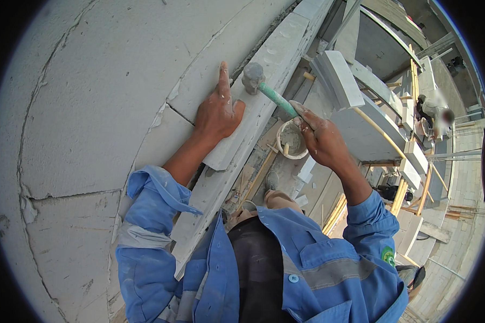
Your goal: The person spreads mortar onto a wall using a trowel, places concrete blocks onto the mortar, and taps them into place with a mallet.
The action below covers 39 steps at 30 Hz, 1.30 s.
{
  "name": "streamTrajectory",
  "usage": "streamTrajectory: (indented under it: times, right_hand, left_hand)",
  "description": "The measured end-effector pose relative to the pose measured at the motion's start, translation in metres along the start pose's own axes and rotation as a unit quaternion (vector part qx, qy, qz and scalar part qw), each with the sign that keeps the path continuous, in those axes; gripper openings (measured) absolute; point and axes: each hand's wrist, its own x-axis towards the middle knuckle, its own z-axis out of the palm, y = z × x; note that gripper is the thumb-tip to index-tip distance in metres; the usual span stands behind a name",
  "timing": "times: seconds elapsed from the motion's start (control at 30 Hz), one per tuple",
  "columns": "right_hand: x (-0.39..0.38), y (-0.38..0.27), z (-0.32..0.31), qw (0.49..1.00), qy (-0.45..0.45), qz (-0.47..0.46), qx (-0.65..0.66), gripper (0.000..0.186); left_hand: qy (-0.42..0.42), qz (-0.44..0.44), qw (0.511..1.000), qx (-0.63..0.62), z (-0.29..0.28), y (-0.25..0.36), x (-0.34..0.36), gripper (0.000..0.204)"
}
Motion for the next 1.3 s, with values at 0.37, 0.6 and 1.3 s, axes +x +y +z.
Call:
streamTrajectory:
  times: [0.37,0.6,1.3]
  right_hand:
    - [0.002,0.008,0.016,0.992,0.096,-0.067,0.045,0.037]
    - [-0.034,0.033,0.056,0.978,0.146,-0.058,0.136,0.036]
    - [-0.050,-0.047,-0.007,0.957,0.137,-0.113,0.230,0.037]
  left_hand:
    - [0.041,0.039,0.997,0.042,0.007,-0.005,0.000,0.076]
    - [0.039,0.030,0.999,0.023,0.007,-0.004,-0.003,0.073]
    - [0.256,-0.074,0.964,-0.023,0.090,-0.048,-0.191,0.108]
